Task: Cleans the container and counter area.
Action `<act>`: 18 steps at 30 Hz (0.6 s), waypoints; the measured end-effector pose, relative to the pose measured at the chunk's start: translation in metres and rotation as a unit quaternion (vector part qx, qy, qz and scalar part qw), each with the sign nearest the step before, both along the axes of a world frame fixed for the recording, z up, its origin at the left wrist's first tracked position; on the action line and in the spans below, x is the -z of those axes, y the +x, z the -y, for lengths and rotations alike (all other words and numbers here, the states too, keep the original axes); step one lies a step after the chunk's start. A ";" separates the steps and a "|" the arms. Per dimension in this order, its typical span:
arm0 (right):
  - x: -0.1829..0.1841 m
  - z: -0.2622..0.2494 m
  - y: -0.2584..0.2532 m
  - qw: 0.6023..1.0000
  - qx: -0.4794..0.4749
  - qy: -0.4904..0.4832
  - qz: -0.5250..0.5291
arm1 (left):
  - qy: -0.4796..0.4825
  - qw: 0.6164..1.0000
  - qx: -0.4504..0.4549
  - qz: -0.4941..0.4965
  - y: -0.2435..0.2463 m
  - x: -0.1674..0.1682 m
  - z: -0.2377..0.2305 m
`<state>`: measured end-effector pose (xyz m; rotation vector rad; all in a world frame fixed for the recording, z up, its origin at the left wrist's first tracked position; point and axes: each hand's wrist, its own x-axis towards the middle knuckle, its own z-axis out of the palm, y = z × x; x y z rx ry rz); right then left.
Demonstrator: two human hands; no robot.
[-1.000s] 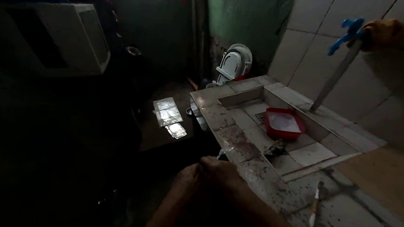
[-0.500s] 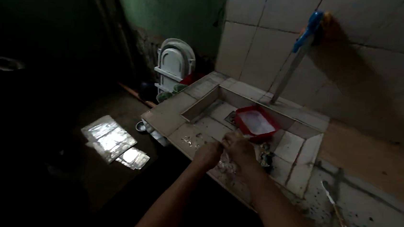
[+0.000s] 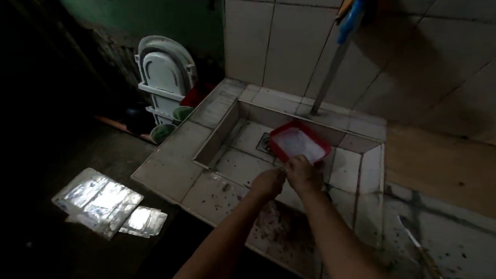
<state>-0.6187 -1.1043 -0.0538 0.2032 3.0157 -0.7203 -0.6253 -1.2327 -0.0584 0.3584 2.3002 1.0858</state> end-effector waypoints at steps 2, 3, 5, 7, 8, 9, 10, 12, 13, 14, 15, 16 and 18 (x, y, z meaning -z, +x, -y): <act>-0.009 -0.008 -0.005 0.999 -0.034 -0.013 0.033 | 0.003 1.000 0.024 0.010 -0.009 0.003 0.002; -0.017 -0.012 -0.006 0.997 -0.054 -0.007 0.064 | 0.007 0.999 0.040 0.018 -0.014 0.003 0.006; -0.032 -0.016 -0.007 0.991 -0.071 0.024 0.107 | 0.037 0.997 0.068 0.031 -0.024 0.007 0.013; -0.039 -0.013 0.000 0.991 -0.063 0.042 0.114 | 0.072 0.992 0.093 0.052 -0.033 0.009 0.016; -0.042 -0.010 0.003 0.992 -0.052 0.050 0.104 | 0.093 0.988 0.109 0.057 -0.038 0.009 0.016; -0.045 -0.005 0.005 0.993 -0.036 0.058 0.099 | 0.119 0.983 0.125 0.065 -0.043 0.009 0.015; -0.050 0.000 0.005 0.992 -0.021 0.070 0.107 | 0.138 0.978 0.142 0.063 -0.048 0.010 0.013; -0.052 0.009 0.005 0.989 0.005 0.095 0.110 | 0.144 0.973 0.174 0.049 -0.054 0.008 0.011; -0.049 0.011 0.005 0.990 0.015 0.108 0.094 | 0.133 0.973 0.185 0.033 -0.056 0.008 0.010; -0.046 0.012 0.005 0.990 0.025 0.121 0.074 | 0.114 0.974 0.197 0.012 -0.058 0.008 0.009; -0.043 0.014 0.005 0.989 0.037 0.130 0.055 | 0.092 0.973 0.211 -0.014 -0.059 0.005 0.007; -0.042 0.016 0.005 0.988 0.057 0.132 0.051 | 0.066 0.972 0.222 -0.039 -0.059 0.001 0.005; -0.039 0.019 0.001 0.984 0.122 0.103 0.073 | 0.022 0.963 0.258 -0.079 -0.060 -0.005 0.002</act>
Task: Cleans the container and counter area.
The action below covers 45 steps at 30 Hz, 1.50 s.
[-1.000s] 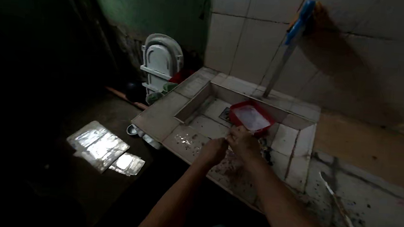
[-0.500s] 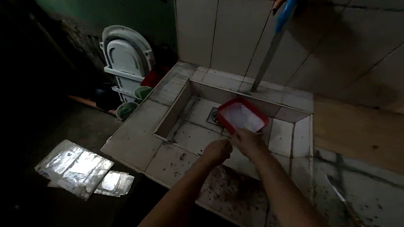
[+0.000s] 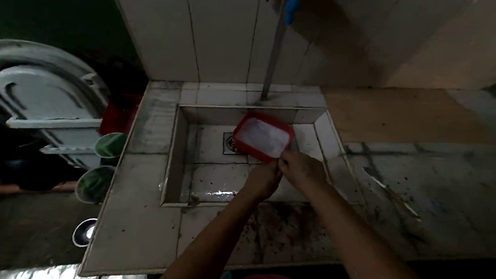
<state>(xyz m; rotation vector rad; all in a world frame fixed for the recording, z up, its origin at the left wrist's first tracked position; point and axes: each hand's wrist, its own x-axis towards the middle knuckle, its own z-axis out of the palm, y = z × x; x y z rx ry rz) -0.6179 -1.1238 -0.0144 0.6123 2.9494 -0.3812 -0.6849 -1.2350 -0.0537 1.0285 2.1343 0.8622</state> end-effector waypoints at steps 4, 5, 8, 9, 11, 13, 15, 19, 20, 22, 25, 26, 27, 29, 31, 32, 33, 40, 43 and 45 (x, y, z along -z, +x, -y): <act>0.026 0.001 -0.007 0.991 0.104 -0.080 0.012 | -0.030 0.998 0.053 -0.033 -0.009 0.019 -0.004; 0.028 0.004 -0.008 0.989 0.120 -0.088 0.015 | -0.031 0.997 0.068 -0.036 -0.011 0.024 -0.004; 0.034 0.008 -0.005 0.983 0.152 -0.100 0.020 | -0.028 0.994 0.092 -0.042 -0.010 0.030 0.000; 0.037 0.009 -0.005 0.981 0.162 -0.108 0.013 | -0.027 0.994 0.094 -0.045 -0.009 0.032 0.001; 0.042 0.012 -0.004 0.978 0.172 -0.115 -0.014 | -0.021 0.995 0.088 -0.044 -0.008 0.034 0.003; 0.043 0.015 -0.007 0.975 0.180 -0.128 -0.022 | -0.033 0.998 0.054 0.004 -0.008 0.031 0.005; 0.044 0.018 -0.010 0.972 0.191 -0.132 -0.019 | -0.049 0.997 0.054 0.016 -0.010 0.026 0.007; 0.054 0.019 -0.016 0.967 0.217 -0.128 -0.031 | -0.038 0.998 0.033 0.036 -0.013 0.029 0.009; 0.055 0.020 -0.017 0.967 0.221 -0.126 -0.032 | -0.036 0.998 0.035 0.035 -0.013 0.028 0.010; 0.058 0.021 -0.019 0.964 0.228 -0.130 -0.038 | -0.041 0.997 0.071 -0.008 -0.014 0.026 0.012; 0.058 0.022 -0.020 0.959 0.245 -0.139 -0.044 | -0.044 0.992 0.100 -0.059 -0.013 0.027 0.011; 0.057 0.022 -0.019 0.955 0.255 -0.144 -0.041 | -0.047 0.992 0.101 -0.063 -0.013 0.028 0.010; 0.056 0.022 -0.019 0.952 0.264 -0.150 -0.037 | -0.043 0.993 0.093 -0.050 -0.013 0.028 0.009; 0.058 0.019 -0.021 0.944 0.285 -0.161 -0.034 | -0.034 0.997 0.067 -0.004 -0.012 0.027 0.009; 0.061 0.017 -0.022 0.936 0.305 -0.172 -0.039 | -0.038 0.997 0.045 0.040 -0.011 0.024 0.008; 0.062 0.016 -0.021 0.931 0.310 -0.183 -0.056 | -0.037 0.997 0.035 0.058 -0.011 0.023 0.008; 0.064 0.016 -0.019 0.927 0.310 -0.197 -0.078 | -0.036 0.997 0.034 0.061 -0.010 0.023 0.008; 0.060 -0.022 0.007 0.900 0.388 -0.168 -0.108 | -0.012 0.994 0.086 0.064 0.023 0.004 0.019; 0.052 -0.051 0.016 0.878 0.381 -0.228 -0.176 | 0.021 0.985 0.087 0.144 0.028 0.013 0.023; 0.037 -0.044 0.015 0.870 0.362 -0.266 -0.201 | 0.056 0.977 0.079 0.189 0.019 0.011 0.025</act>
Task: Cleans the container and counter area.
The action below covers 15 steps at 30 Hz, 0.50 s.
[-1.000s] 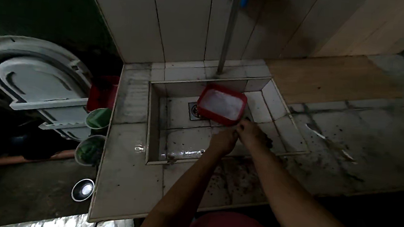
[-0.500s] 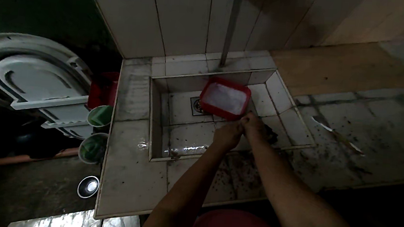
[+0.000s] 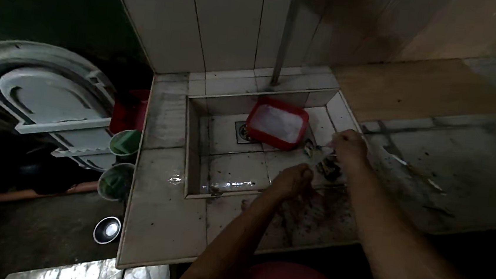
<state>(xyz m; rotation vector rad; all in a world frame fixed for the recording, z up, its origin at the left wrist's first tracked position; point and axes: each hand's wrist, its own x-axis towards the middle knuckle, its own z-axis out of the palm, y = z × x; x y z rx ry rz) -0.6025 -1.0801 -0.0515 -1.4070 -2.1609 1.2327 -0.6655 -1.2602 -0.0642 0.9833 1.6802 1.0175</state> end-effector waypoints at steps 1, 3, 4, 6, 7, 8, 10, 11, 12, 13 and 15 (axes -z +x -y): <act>-0.003 0.006 -0.003 1.000 0.009 -0.018 -0.021 | 0.012 1.000 -0.007 0.024 -0.006 -0.004 0.002; -0.003 0.015 -0.011 0.993 0.056 -0.061 -0.079 | 0.028 0.998 -0.019 0.055 -0.015 -0.011 0.004; -0.004 0.020 -0.015 0.983 0.099 -0.097 -0.123 | 0.037 0.997 -0.018 0.059 -0.016 -0.014 0.003; -0.009 0.026 -0.020 0.938 0.182 -0.193 -0.224 | 0.035 0.998 -0.012 0.060 -0.013 -0.018 0.001; -0.012 0.026 -0.023 0.916 0.205 -0.223 -0.262 | 0.035 0.997 -0.013 0.066 -0.009 -0.016 0.000; -0.014 0.025 -0.027 0.906 0.213 -0.231 -0.284 | 0.042 0.996 -0.019 0.078 -0.005 -0.013 -0.001; -0.020 0.019 -0.031 0.932 0.176 -0.186 -0.257 | 0.059 0.988 -0.041 0.140 0.000 -0.007 0.001; -0.025 0.015 -0.030 0.954 0.144 -0.153 -0.212 | 0.059 0.979 -0.056 0.188 0.001 -0.005 0.004; -0.028 0.011 -0.028 0.974 0.108 -0.124 -0.159 | 0.058 0.968 -0.067 0.237 0.000 -0.002 0.007; -0.030 0.006 -0.025 0.986 0.071 -0.105 -0.111 | 0.057 0.955 -0.072 0.283 -0.005 0.001 0.011; -0.030 -0.003 -0.020 0.993 0.006 -0.101 -0.051 | 0.049 0.933 -0.084 0.346 -0.020 0.005 0.022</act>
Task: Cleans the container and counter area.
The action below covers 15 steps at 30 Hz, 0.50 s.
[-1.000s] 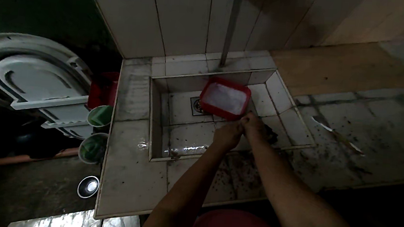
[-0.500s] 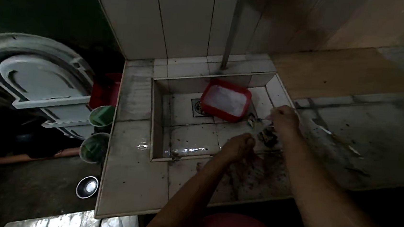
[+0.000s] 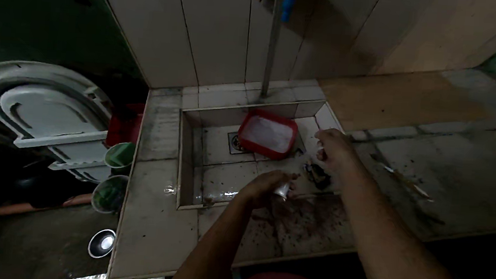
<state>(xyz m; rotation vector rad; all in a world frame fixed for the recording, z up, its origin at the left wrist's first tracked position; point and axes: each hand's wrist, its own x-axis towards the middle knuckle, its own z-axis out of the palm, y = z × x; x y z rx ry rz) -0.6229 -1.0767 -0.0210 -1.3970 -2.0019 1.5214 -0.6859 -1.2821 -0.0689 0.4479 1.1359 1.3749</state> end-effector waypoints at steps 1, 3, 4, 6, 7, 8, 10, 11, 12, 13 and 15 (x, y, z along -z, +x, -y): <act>0.001 -0.003 0.003 1.000 -0.024 -0.014 0.002 | -0.010 1.000 -0.008 0.014 -0.011 0.001 0.006; 0.002 -0.008 0.010 0.995 -0.069 -0.064 -0.035 | -0.022 0.998 -0.058 0.032 -0.033 0.004 0.016; 0.002 -0.009 0.013 0.989 -0.094 -0.094 -0.060 | -0.023 0.995 -0.088 0.036 -0.044 0.004 0.019; 0.003 -0.013 0.017 0.977 -0.148 -0.124 -0.092 | -0.044 0.988 -0.146 0.031 -0.063 0.001 0.016; 0.003 -0.015 0.016 0.973 -0.175 -0.117 -0.092 | -0.059 0.984 -0.168 0.018 -0.071 -0.002 0.013; 0.004 -0.017 0.014 0.972 -0.199 -0.095 -0.086 | -0.074 0.980 -0.187 0.003 -0.079 -0.006 0.009; 0.006 -0.023 0.004 0.972 -0.226 -0.034 -0.058 | -0.106 0.971 -0.211 -0.026 -0.089 -0.019 0.002; 0.006 -0.026 -0.002 0.973 -0.227 -0.008 -0.043 | -0.123 0.966 -0.225 -0.031 -0.092 -0.027 -0.001; 0.007 -0.030 -0.010 0.973 -0.227 0.014 -0.032 | -0.134 0.961 -0.238 -0.035 -0.095 -0.032 -0.005; 0.008 -0.033 -0.016 0.972 -0.232 0.032 -0.028 | -0.144 0.957 -0.247 -0.046 -0.099 -0.036 -0.009; 0.008 -0.040 -0.029 0.968 -0.244 0.051 -0.028 | -0.169 0.945 -0.269 -0.082 -0.104 -0.044 -0.018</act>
